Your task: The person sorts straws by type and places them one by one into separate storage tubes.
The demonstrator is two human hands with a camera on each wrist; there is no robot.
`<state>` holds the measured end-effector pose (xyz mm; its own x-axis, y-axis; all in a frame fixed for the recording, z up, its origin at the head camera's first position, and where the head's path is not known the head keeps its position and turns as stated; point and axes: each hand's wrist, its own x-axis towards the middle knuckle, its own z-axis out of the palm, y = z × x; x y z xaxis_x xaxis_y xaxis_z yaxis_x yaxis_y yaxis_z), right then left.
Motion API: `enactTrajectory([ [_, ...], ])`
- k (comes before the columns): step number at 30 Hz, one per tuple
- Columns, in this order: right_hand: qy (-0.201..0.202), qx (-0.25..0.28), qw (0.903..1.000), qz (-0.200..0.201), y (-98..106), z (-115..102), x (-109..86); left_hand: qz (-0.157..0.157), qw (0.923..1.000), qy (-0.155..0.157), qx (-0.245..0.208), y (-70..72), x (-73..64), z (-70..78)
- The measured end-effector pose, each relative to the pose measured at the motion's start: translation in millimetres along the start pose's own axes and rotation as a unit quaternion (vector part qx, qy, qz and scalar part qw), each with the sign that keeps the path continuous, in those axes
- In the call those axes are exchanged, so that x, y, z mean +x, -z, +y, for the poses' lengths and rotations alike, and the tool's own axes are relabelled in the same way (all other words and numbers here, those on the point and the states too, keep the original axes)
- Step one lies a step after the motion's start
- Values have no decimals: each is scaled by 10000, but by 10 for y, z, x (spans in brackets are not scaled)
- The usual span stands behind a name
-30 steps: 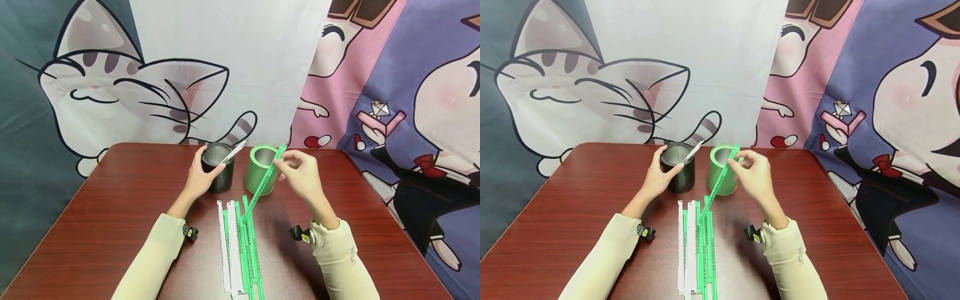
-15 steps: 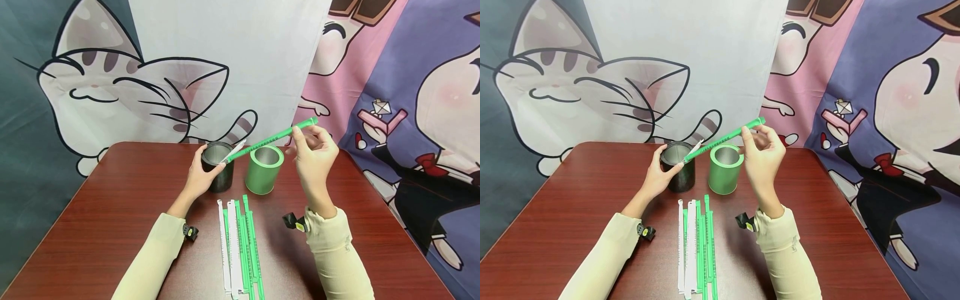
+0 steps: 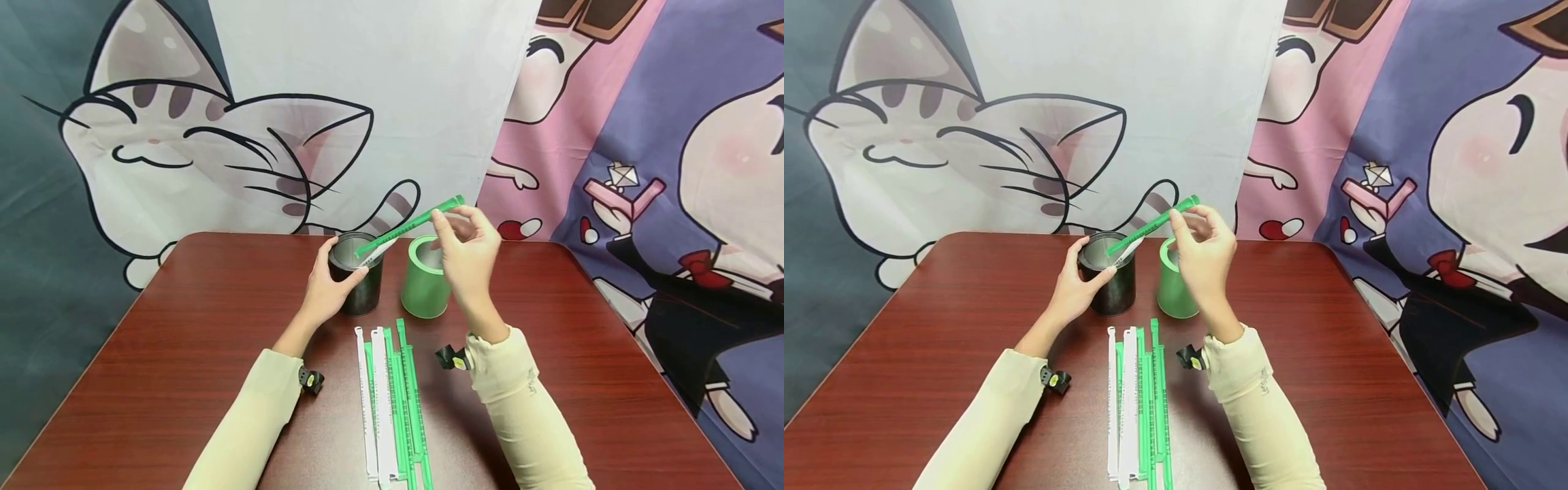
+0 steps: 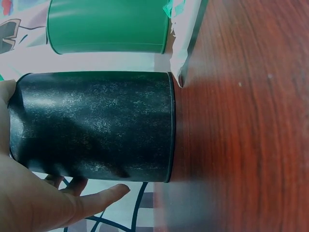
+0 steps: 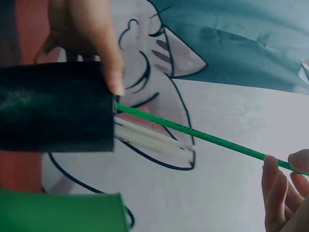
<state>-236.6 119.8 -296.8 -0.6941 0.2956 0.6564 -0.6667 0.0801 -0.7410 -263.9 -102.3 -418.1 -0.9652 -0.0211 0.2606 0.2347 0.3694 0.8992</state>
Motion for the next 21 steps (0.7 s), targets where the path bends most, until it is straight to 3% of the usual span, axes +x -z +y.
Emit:
enactTrajectory([
  [5,-18,-120,9993,-361,-126,78,-44,-7,10000,15,15,5,3,1],
  [11,19,-951,9902,-1027,-132,118,-119,11,10000,13,14,-6,1,-2],
  [21,-155,-1558,9806,-1183,59,143,-255,45,10000,-17,-8,-2,12,-3],
])
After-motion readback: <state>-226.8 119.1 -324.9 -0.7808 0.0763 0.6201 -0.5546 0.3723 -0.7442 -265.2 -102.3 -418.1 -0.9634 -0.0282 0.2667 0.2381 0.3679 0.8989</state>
